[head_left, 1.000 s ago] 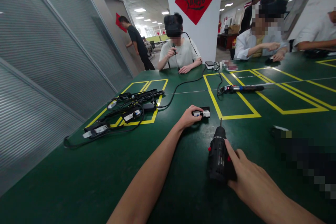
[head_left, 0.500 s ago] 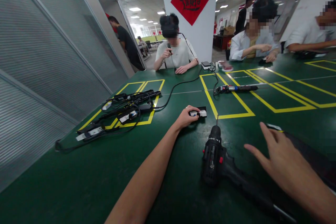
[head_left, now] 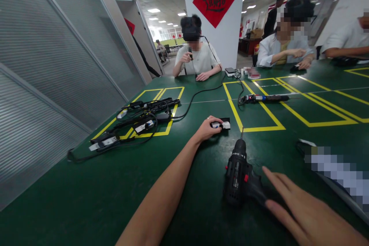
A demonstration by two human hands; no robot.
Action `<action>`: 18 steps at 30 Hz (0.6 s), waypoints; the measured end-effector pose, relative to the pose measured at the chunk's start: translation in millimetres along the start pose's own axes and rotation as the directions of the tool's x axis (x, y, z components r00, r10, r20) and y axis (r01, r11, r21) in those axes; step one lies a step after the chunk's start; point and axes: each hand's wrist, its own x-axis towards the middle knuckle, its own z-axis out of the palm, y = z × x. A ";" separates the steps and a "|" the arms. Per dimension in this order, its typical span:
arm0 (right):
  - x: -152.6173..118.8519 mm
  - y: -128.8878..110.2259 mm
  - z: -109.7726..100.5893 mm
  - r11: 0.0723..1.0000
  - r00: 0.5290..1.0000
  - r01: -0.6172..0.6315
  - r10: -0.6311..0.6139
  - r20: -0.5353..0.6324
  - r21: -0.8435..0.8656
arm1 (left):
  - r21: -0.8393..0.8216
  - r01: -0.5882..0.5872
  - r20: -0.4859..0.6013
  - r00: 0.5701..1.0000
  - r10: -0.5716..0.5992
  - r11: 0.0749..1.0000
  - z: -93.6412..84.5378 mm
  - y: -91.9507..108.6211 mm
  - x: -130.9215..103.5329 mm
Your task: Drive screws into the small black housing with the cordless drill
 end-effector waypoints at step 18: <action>22.8 -7.3 -5.7 0.908 0.993 -0.113 0.121 0.005 0.404 | 0.003 -0.043 0.025 0.999 0.043 0.999 -1.9 0.7 -0.6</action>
